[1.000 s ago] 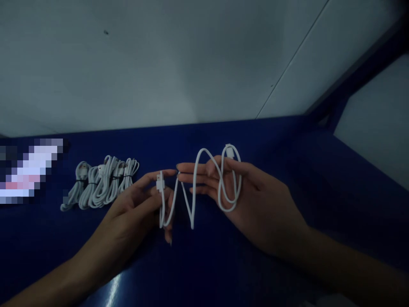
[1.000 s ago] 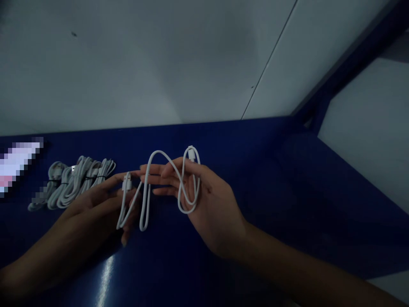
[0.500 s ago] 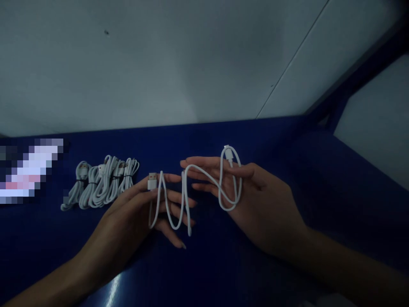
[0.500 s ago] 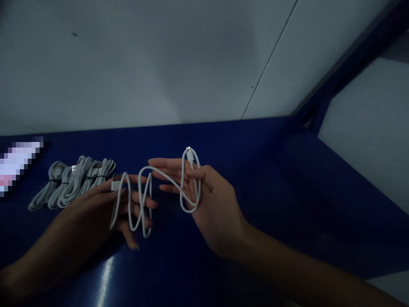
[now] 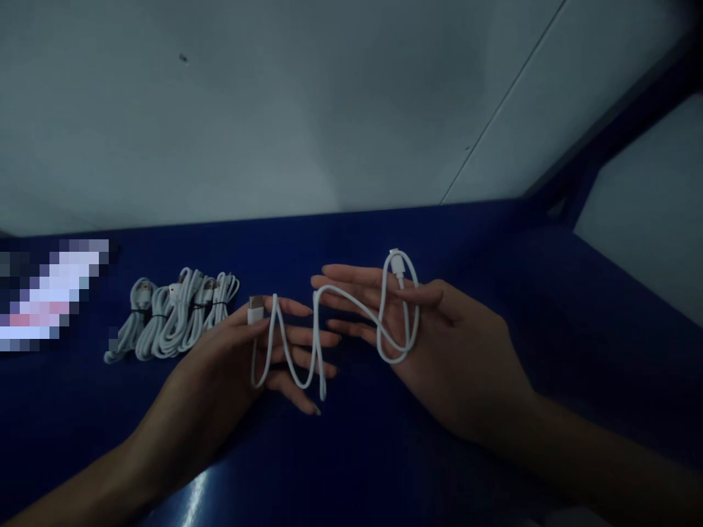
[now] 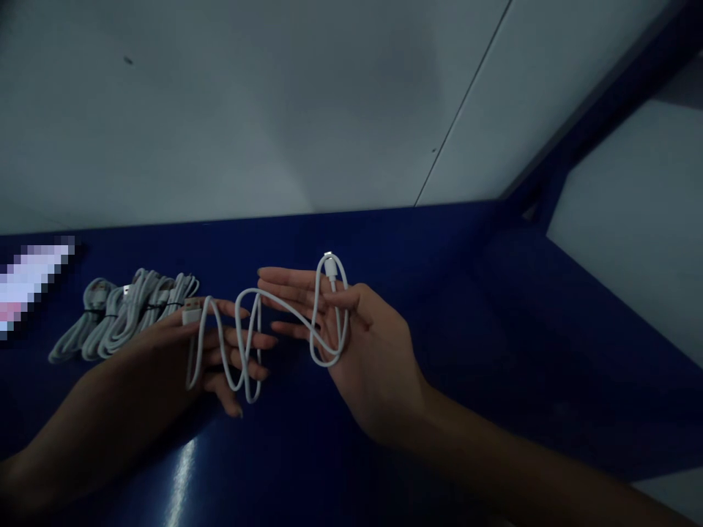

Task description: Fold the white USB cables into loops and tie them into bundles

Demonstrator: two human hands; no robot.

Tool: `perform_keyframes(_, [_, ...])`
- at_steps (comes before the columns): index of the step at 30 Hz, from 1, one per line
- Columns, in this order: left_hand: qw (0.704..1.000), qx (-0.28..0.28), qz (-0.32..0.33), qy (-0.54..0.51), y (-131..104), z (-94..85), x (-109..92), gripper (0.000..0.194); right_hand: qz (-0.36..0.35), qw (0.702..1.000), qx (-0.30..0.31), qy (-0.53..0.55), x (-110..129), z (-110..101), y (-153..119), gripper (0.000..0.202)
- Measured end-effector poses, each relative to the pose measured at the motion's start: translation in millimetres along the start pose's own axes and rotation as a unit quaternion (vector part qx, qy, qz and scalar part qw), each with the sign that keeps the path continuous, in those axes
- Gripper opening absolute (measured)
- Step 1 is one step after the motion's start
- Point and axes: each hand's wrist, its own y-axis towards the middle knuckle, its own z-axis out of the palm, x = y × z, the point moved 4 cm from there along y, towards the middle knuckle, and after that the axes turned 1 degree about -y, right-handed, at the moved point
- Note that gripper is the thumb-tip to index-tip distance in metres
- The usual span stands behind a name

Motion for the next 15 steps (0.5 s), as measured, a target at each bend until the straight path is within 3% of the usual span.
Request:
perform_keyframes(6, [1.0, 0.026, -0.002, -0.005, 0.0, -0.3, -0.2, 0.032, 0.009, 1.0, 0.009, 0.012, -0.1, 1.8, -1.8, 0.042])
perform_keyframes(15, [1.0, 0.016, -0.018, -0.011, 0.9, 3.7, -0.1, 0.027, 0.004, 0.998, 0.048, 0.035, 4.0, 7.2, -7.0, 0.045])
